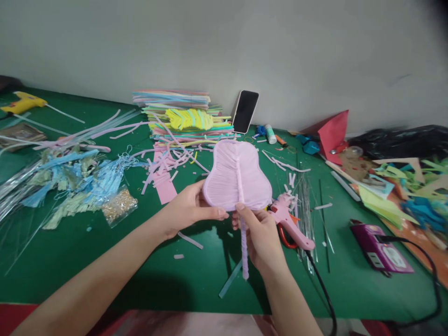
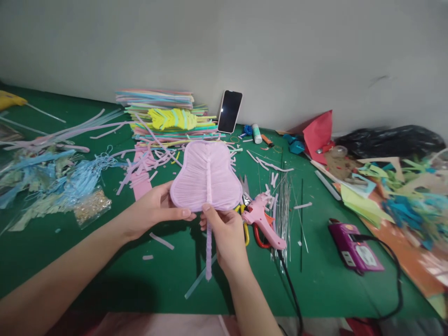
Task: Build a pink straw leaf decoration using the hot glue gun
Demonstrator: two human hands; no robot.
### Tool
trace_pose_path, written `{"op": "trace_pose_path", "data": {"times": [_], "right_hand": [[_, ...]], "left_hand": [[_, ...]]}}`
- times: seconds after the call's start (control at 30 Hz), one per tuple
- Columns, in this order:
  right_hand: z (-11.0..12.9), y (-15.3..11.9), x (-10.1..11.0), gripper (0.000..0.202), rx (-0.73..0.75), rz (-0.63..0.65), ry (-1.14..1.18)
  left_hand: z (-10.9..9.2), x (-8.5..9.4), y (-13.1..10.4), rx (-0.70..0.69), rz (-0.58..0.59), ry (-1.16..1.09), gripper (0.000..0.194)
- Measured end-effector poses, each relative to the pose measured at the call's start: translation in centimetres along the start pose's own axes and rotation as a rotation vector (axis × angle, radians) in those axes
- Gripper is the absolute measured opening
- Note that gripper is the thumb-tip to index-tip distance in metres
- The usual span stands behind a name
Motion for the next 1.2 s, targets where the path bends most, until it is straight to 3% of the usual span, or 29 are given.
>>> {"op": "trace_pose_path", "data": {"times": [0.13,0.3,0.57,0.9,1.07,1.2], "right_hand": [[0.2,0.0,0.5,0.033,0.081,-0.018,-0.095],[0.0,0.0,0.9,0.027,0.15,0.002,-0.088],[0.3,-0.2,0.8,0.022,0.137,-0.018,-0.088],[1.0,-0.6,0.3,0.033,0.134,-0.01,-0.177],[0.7,-0.5,0.6,0.03,0.146,-0.023,-0.153],[0.5,-0.4,0.9,0.029,0.146,-0.035,-0.143]], "left_hand": [[0.1,0.4,-0.2,0.106,0.059,0.06,0.037],[0.2,1.1,-0.4,0.21,0.037,0.114,0.029],[0.2,0.9,-0.3,0.188,0.016,0.054,0.025],[0.0,0.6,-0.3,0.15,0.007,0.113,0.027],[-1.1,1.5,-0.5,0.107,0.017,0.216,0.032],[-2.5,2.8,-0.5,-0.018,-0.103,0.259,0.034]]}}
Point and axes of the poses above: each hand's wrist, its own y-axis towards the middle knuckle, its own x-axis out of the back of the hand, z = x × y, the point moved 5 cm from there along y, towards the middle knuckle, and after that the axes turned 4 degrees about -y, right-handed, at the moved point
